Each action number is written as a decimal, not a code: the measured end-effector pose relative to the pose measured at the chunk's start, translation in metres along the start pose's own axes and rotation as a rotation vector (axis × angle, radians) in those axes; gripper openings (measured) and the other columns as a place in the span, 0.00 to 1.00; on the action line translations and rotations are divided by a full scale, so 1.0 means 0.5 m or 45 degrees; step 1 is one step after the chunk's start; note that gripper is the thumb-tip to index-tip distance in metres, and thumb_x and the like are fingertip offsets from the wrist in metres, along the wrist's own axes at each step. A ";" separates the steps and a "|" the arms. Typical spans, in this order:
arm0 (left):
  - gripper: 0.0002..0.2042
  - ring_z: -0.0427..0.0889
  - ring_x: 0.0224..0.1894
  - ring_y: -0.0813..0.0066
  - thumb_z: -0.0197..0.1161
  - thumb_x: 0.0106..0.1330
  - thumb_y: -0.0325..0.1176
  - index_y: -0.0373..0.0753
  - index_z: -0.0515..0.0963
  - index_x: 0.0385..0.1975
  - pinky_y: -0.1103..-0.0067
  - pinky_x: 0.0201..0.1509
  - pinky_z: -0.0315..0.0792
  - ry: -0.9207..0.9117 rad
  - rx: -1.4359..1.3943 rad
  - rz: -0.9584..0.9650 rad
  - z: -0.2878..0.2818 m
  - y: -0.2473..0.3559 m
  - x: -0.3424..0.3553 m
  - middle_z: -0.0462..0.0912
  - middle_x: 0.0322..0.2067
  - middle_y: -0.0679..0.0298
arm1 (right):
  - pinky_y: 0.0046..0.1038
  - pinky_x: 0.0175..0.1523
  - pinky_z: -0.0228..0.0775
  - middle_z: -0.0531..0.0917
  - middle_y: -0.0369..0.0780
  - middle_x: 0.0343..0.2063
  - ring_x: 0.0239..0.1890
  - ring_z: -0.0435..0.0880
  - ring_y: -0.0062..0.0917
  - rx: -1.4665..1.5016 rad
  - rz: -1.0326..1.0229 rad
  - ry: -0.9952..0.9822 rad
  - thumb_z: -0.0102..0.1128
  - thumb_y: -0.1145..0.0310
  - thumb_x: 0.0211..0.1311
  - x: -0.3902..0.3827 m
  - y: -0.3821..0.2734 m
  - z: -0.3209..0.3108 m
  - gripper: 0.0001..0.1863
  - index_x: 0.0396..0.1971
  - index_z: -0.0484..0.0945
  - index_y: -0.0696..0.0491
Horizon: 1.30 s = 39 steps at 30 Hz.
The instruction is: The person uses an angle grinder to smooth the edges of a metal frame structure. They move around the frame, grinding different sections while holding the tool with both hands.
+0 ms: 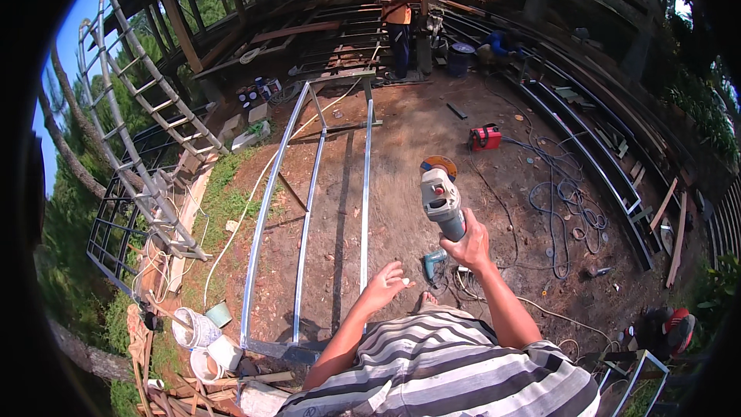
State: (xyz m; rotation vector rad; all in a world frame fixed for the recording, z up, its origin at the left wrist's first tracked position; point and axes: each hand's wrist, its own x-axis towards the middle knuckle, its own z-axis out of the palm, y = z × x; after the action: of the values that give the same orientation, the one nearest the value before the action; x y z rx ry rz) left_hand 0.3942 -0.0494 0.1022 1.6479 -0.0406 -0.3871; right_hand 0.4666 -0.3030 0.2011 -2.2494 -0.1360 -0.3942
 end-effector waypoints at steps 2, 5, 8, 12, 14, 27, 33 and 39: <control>0.37 0.77 0.65 0.56 0.71 0.66 0.39 0.33 0.62 0.72 0.67 0.67 0.72 -0.014 0.082 0.085 0.026 0.018 0.018 0.74 0.64 0.43 | 0.45 0.46 0.77 0.86 0.53 0.34 0.39 0.87 0.53 0.120 -0.083 -0.059 0.74 0.61 0.41 0.004 -0.043 0.036 0.34 0.51 0.74 0.57; 0.40 0.75 0.65 0.56 0.74 0.62 0.35 0.32 0.61 0.71 0.65 0.67 0.72 0.040 0.003 0.281 0.053 0.013 0.049 0.74 0.63 0.45 | 0.44 0.49 0.78 0.85 0.53 0.37 0.42 0.87 0.53 0.228 -0.151 -0.181 0.74 0.61 0.38 0.002 -0.088 0.086 0.37 0.53 0.74 0.57; 0.38 0.78 0.61 0.63 0.76 0.58 0.29 0.33 0.62 0.67 0.69 0.64 0.72 0.057 -0.212 0.298 0.065 -0.031 0.060 0.77 0.58 0.55 | 0.45 0.49 0.77 0.85 0.52 0.39 0.44 0.86 0.54 0.273 -0.146 -0.279 0.73 0.59 0.41 -0.033 -0.120 0.130 0.36 0.54 0.74 0.55; 0.42 0.79 0.58 0.68 0.77 0.54 0.24 0.37 0.61 0.69 0.71 0.60 0.75 0.095 -0.470 0.382 0.073 -0.043 0.002 0.76 0.56 0.61 | 0.43 0.50 0.75 0.83 0.51 0.37 0.42 0.86 0.44 0.551 -0.057 -0.536 0.74 0.58 0.46 -0.075 -0.133 0.153 0.34 0.53 0.73 0.56; 0.43 0.79 0.56 0.70 0.78 0.54 0.25 0.38 0.60 0.69 0.74 0.57 0.76 0.139 -0.924 0.291 0.111 -0.021 -0.051 0.75 0.55 0.63 | 0.39 0.53 0.75 0.84 0.48 0.40 0.45 0.84 0.36 0.671 0.017 -0.606 0.76 0.56 0.49 -0.105 -0.091 0.186 0.36 0.55 0.73 0.58; 0.41 0.78 0.57 0.63 0.79 0.54 0.26 0.31 0.61 0.66 0.68 0.63 0.72 0.591 -0.265 0.303 0.144 -0.005 -0.082 0.74 0.57 0.53 | 0.35 0.66 0.69 0.81 0.49 0.56 0.59 0.79 0.35 0.830 0.085 -0.757 0.75 0.46 0.59 -0.158 -0.056 0.187 0.46 0.69 0.65 0.57; 0.36 0.79 0.54 0.64 0.78 0.58 0.29 0.29 0.64 0.64 0.69 0.58 0.75 0.588 -0.283 0.259 0.136 -0.021 -0.083 0.75 0.56 0.52 | 0.35 0.66 0.69 0.80 0.49 0.58 0.61 0.78 0.33 0.818 0.108 -0.868 0.73 0.45 0.62 -0.148 -0.055 0.164 0.47 0.72 0.61 0.56; 0.35 0.81 0.53 0.63 0.79 0.59 0.34 0.28 0.67 0.62 0.69 0.56 0.76 0.565 -0.173 0.241 0.129 -0.035 -0.079 0.78 0.53 0.51 | 0.36 0.59 0.72 0.82 0.45 0.48 0.53 0.80 0.31 0.949 0.105 -0.840 0.72 0.46 0.63 -0.153 -0.056 0.153 0.37 0.62 0.69 0.55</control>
State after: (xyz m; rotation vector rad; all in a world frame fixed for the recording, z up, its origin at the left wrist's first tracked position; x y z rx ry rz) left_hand 0.3361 -0.0991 0.0902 1.5471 0.1582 0.1220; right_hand 0.4062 -0.2244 0.1500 -1.5525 -0.4482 0.4078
